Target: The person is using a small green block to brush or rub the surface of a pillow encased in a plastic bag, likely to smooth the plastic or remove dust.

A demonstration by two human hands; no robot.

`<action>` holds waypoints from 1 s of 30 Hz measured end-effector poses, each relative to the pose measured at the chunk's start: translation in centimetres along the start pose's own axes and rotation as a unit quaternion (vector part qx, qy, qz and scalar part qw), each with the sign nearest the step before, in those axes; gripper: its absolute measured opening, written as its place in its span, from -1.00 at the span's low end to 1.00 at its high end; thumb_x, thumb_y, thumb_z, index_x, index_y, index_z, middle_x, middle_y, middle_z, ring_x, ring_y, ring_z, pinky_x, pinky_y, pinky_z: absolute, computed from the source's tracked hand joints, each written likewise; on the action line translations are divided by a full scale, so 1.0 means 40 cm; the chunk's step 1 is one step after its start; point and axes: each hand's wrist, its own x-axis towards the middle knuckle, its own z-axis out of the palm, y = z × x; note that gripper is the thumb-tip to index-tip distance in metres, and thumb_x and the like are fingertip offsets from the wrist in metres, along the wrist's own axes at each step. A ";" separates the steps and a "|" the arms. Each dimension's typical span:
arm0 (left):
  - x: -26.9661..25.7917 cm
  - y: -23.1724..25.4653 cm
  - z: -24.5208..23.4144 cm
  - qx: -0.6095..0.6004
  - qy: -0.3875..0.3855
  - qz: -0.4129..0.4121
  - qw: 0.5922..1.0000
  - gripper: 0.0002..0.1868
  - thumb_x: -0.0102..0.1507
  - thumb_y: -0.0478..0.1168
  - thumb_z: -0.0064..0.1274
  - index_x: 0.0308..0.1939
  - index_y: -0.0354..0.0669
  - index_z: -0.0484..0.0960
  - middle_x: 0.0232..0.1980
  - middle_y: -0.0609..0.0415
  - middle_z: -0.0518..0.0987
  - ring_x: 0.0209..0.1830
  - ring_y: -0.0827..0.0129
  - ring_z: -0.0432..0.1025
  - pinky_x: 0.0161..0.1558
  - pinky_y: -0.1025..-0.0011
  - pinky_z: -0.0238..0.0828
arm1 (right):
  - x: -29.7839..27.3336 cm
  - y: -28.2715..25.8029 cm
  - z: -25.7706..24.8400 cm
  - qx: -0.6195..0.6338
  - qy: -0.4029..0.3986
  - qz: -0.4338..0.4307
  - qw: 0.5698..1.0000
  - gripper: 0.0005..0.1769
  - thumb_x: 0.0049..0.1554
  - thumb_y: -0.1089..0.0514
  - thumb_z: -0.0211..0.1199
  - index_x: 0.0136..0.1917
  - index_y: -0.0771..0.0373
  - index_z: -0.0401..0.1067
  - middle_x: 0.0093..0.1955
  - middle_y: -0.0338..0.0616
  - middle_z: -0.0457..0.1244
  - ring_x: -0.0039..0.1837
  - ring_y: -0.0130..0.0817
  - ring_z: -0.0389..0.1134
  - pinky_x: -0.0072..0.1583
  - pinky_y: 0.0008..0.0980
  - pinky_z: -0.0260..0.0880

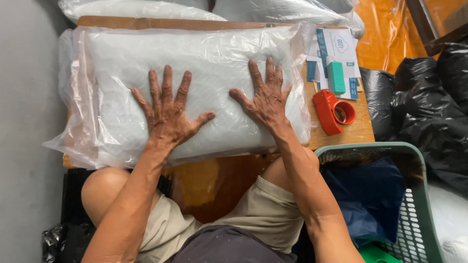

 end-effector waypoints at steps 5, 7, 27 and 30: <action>0.013 -0.011 0.036 0.007 -0.027 -0.010 1.000 0.19 0.18 0.80 -0.31 0.69 0.39 -0.24 0.72 0.06 -0.41 0.73 -0.11 -0.49 0.41 -0.56 -0.73 | 0.014 0.018 0.021 0.016 0.016 -0.007 1.000 0.08 0.06 -0.70 -0.15 0.68 -0.35 -0.34 0.75 -0.15 -0.58 0.73 0.11 -0.61 0.46 0.60 -0.64; 0.012 -0.011 0.036 0.013 -0.029 -0.015 0.999 0.20 0.19 0.81 -0.32 0.70 0.38 -0.26 0.72 0.04 -0.42 0.74 -0.10 -0.50 0.42 -0.54 -0.75 | 0.014 0.016 0.025 0.027 0.021 -0.014 0.999 0.07 0.07 -0.68 -0.11 0.68 -0.35 -0.31 0.76 -0.16 -0.56 0.73 0.10 -0.61 0.47 0.58 -0.66; 0.085 -0.500 0.064 -0.323 0.000 -0.392 0.861 -0.35 0.08 0.50 0.47 -0.33 0.03 0.71 -0.47 0.07 0.57 -0.44 0.16 0.57 -0.41 0.24 0.47 | 0.078 0.197 -0.061 0.207 0.013 0.156 0.966 0.18 0.13 -0.78 0.06 0.70 -0.16 -0.26 0.47 0.36 0.04 0.30 0.27 0.25 0.17 0.26 0.39; 0.093 -0.595 0.189 -0.511 0.017 -0.358 0.781 -0.53 0.12 0.10 0.59 -0.25 -0.09 0.66 -0.41 0.04 0.61 -0.45 0.37 0.59 -0.40 0.45 0.58 | 0.052 0.157 -0.088 0.214 0.022 0.135 0.967 0.23 0.11 -0.80 -0.01 0.70 -0.06 -0.25 0.55 0.33 -0.05 0.42 0.29 0.16 0.30 0.25 0.29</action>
